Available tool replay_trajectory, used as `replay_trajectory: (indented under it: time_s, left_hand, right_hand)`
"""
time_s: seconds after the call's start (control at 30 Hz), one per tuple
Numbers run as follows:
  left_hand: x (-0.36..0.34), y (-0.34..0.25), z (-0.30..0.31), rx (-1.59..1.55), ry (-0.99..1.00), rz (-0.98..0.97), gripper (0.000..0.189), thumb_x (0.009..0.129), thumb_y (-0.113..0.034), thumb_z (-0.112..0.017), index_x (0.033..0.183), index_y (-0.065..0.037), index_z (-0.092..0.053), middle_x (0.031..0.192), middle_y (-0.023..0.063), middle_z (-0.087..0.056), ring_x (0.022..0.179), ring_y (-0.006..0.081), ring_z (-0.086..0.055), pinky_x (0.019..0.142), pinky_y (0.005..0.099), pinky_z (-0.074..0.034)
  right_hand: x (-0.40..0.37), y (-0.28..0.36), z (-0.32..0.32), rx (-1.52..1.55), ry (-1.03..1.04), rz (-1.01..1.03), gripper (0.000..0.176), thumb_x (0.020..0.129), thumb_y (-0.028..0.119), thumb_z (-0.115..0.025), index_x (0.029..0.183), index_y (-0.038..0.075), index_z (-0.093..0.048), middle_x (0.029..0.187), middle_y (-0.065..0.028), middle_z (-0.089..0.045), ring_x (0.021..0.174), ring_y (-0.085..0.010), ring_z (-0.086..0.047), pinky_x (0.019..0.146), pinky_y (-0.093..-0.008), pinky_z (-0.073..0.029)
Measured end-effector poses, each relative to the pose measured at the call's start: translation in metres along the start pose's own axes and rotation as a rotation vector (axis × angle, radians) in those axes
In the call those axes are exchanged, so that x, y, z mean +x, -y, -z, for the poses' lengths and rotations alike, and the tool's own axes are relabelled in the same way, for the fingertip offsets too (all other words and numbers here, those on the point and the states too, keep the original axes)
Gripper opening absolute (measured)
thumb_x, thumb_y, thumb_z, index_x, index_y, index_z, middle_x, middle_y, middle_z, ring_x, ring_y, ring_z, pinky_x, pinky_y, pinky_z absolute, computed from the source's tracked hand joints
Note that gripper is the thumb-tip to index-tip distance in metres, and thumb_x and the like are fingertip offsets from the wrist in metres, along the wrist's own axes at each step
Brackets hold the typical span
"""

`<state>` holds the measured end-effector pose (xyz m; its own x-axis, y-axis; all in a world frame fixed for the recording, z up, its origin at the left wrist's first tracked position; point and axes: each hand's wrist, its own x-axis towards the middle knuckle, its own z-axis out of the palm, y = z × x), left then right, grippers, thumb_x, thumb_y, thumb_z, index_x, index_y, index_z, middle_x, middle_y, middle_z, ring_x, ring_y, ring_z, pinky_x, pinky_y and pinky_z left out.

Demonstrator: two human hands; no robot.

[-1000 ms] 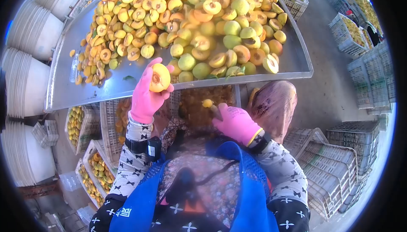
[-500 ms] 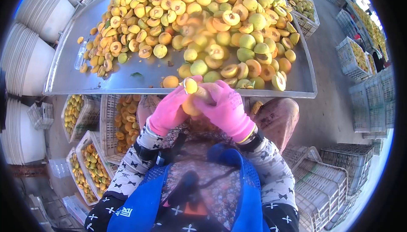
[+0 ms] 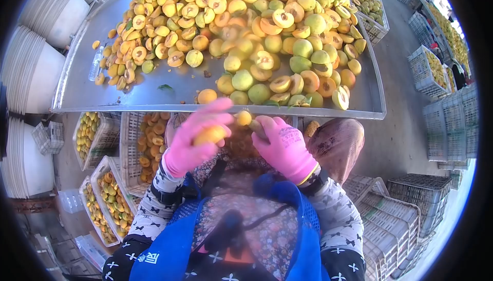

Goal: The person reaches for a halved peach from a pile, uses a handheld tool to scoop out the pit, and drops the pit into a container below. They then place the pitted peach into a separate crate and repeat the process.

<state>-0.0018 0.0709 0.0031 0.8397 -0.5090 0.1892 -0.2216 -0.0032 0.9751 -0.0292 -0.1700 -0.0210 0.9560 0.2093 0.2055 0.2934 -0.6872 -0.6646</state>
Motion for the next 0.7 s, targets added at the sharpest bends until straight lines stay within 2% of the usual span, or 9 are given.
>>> replay_trajectory:
  time_s: [0.1, 0.13, 0.23, 0.33, 0.43, 0.53, 0.63, 0.67, 0.7]
  left_hand:
    - [0.004, -0.003, -0.022, 0.627, 0.107, -0.198, 0.047, 0.081, -0.016, -0.072, 0.124, -0.003, -0.06, 0.141, 0.0217, -0.049, 0.114, 0.0338, -0.061, 0.093, 0.0403, -0.053]
    - [0.0, -0.002, -0.028, 0.695, 0.103, -0.07, 0.048, 0.077, -0.014, -0.072, 0.123, -0.007, -0.062, 0.139, 0.0227, -0.05, 0.116, 0.0377, -0.059, 0.096, 0.0418, -0.051]
    - [-0.01, 0.013, -0.031, 0.759, 0.15, -0.029, 0.052, 0.077, -0.013, -0.073, 0.127, -0.01, -0.06, 0.138, 0.021, -0.052, 0.117, 0.0377, -0.059, 0.097, 0.0423, -0.05]
    - [-0.009, 0.013, -0.031, 0.554, 0.026, 0.049, 0.053, 0.078, -0.014, -0.072, 0.129, -0.01, -0.059, 0.137, 0.0203, -0.053, 0.117, 0.0382, -0.059, 0.098, 0.0423, -0.05]
    - [-0.008, 0.018, -0.026, 0.654, 0.034, -0.012, 0.053, 0.079, -0.014, -0.071, 0.131, -0.009, -0.058, 0.137, 0.0199, -0.053, 0.116, 0.0353, -0.06, 0.098, 0.0421, -0.05]
    - [-0.009, 0.023, -0.02, 0.506, -0.057, -0.057, 0.047, 0.083, -0.017, -0.071, 0.127, -0.006, -0.059, 0.134, 0.0173, -0.055, 0.114, 0.0301, -0.062, 0.096, 0.0401, -0.052]
    - [-0.01, 0.018, -0.013, -0.741, -0.176, 0.446, 0.044, 0.094, -0.026, -0.059, 0.131, -0.003, -0.051, 0.123, 0.0133, -0.059, 0.102, 0.0266, -0.065, 0.088, 0.0419, -0.056]
    - [-0.007, 0.024, -0.009, -0.911, -0.122, 0.381, 0.043, 0.099, -0.029, -0.05, 0.133, -0.003, -0.047, 0.118, 0.0111, -0.059, 0.104, 0.0258, -0.064, 0.088, 0.0402, -0.056]
    - [-0.005, 0.032, -0.01, -0.834, -0.175, 0.324, 0.042, 0.1, -0.03, -0.05, 0.132, -0.003, -0.048, 0.118, 0.0119, -0.06, 0.104, 0.0261, -0.064, 0.088, 0.0399, -0.056]
  right_hand:
    - [-0.001, 0.0, 0.002, -0.004, 0.118, 0.017, 0.034, 0.088, 0.024, -0.065, 0.118, 0.009, -0.058, 0.095, -0.0167, -0.065, 0.085, -0.0386, -0.065, 0.073, -0.047, -0.052]
    - [-0.002, -0.001, 0.001, -0.039, 0.163, 0.022, 0.034, 0.089, 0.024, -0.064, 0.119, 0.009, -0.058, 0.095, -0.0168, -0.065, 0.085, -0.0385, -0.065, 0.073, -0.0471, -0.052]
    - [-0.016, -0.004, -0.003, -0.095, 0.231, -0.002, 0.036, 0.089, 0.025, -0.063, 0.12, 0.01, -0.057, 0.094, -0.0173, -0.065, 0.086, -0.0383, -0.065, 0.073, -0.0471, -0.052]
    - [-0.02, -0.005, -0.011, -0.078, 0.195, -0.011, 0.038, 0.088, 0.027, -0.064, 0.121, 0.01, -0.057, 0.093, -0.0177, -0.066, 0.086, -0.0381, -0.065, 0.073, -0.047, -0.052]
    - [-0.017, 0.003, -0.003, -0.094, 0.205, -0.02, 0.04, 0.087, 0.027, -0.066, 0.122, 0.01, -0.057, 0.095, -0.018, -0.066, 0.087, -0.038, -0.066, 0.073, -0.047, -0.053]
    - [-0.013, 0.002, 0.002, -0.078, 0.149, -0.005, 0.042, 0.086, 0.025, -0.068, 0.123, 0.009, -0.058, 0.099, -0.0183, -0.066, 0.088, -0.0372, -0.066, 0.073, -0.0457, -0.053]
    - [-0.006, 0.004, -0.003, 0.07, -0.006, 0.056, 0.046, 0.086, 0.021, -0.07, 0.128, 0.008, -0.058, 0.1, -0.0182, -0.067, 0.089, -0.0357, -0.067, 0.074, -0.0429, -0.054]
    - [-0.002, 0.01, -0.001, 0.159, -0.012, 0.044, 0.047, 0.086, 0.02, -0.071, 0.13, 0.008, -0.057, 0.101, -0.0181, -0.067, 0.09, -0.0353, -0.068, 0.075, -0.0418, -0.054]
    - [0.0, 0.015, 0.001, 0.243, -0.018, 0.026, 0.049, 0.086, 0.019, -0.071, 0.132, 0.008, -0.057, 0.101, -0.0181, -0.067, 0.09, -0.0348, -0.068, 0.075, -0.0408, -0.055]
